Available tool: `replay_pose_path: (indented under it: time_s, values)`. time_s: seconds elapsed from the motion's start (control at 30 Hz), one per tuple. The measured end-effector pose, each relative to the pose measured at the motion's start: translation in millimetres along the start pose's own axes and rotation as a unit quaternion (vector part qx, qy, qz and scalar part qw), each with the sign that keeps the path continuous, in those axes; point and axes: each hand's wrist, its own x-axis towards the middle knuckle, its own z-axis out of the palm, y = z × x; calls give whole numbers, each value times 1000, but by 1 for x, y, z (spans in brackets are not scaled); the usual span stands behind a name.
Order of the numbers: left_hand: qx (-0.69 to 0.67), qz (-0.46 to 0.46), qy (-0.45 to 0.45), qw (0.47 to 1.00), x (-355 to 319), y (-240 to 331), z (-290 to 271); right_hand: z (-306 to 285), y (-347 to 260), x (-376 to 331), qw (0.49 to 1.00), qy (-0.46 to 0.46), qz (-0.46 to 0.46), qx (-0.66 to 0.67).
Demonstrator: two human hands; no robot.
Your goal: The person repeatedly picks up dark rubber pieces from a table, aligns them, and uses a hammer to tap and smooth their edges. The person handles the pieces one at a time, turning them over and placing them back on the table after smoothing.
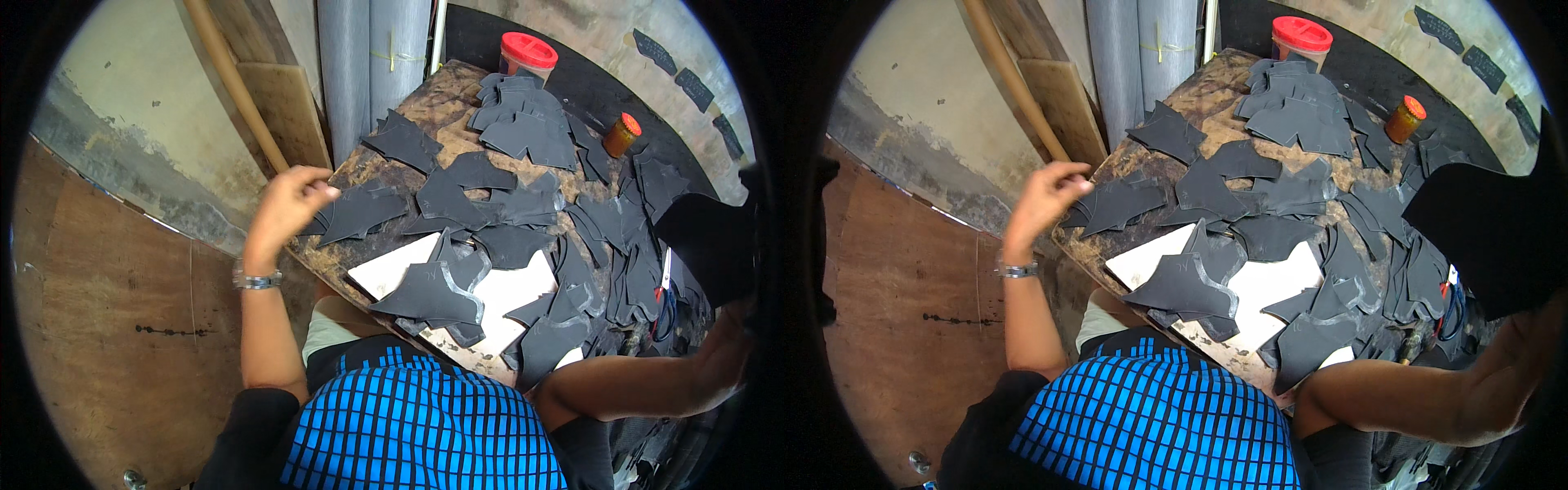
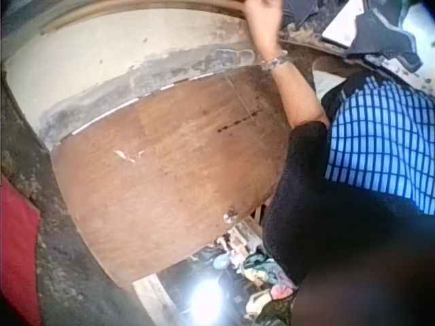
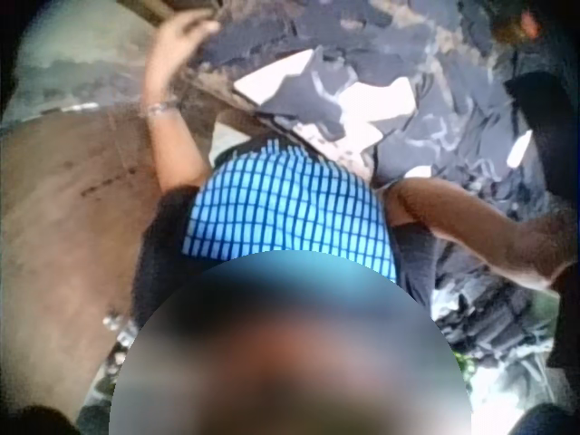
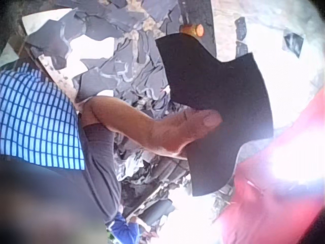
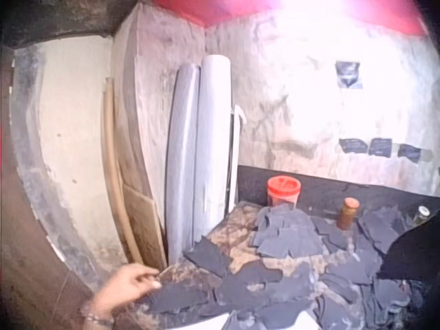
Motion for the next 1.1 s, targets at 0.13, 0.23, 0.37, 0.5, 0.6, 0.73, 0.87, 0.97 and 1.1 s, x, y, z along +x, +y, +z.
replay_pose_path:
  time_s: [0.13, 0.23, 0.37, 0.5, 0.6, 0.73, 0.87, 0.97, 1.1]
  values:
    - [170, 143, -7, 975, -9, 0, 60, 17, 2, -5, 996, -51, 5, -72]
    - [265, 163, 28, 950, -9, 0, 84, 34, -1, -11, 958, -117, -25, -260]
    - [294, 130, -6, 947, -3, 11, 83, 58, 1, -19, 912, -203, -15, -355]
    - [302, 164, 68, 937, -10, 39, 61, 80, 16, -26, 937, -259, 197, -131]
    - [176, 87, 66, 978, -24, 59, 31, 95, 25, -32, 893, -318, 318, -35]
    - [-251, 90, 9, 964, -25, 75, 9, 121, 37, -49, 828, -378, 412, 47]
    - [-471, 134, -99, 866, -22, 83, 9, 142, 52, -66, 730, -476, 473, 127]
    - [-409, 74, -51, 908, -22, 88, 19, 151, 62, -84, 699, -494, 502, 120]
    - [-465, 118, -34, 877, -23, 94, 31, 158, 67, -100, 708, -502, 480, 129]
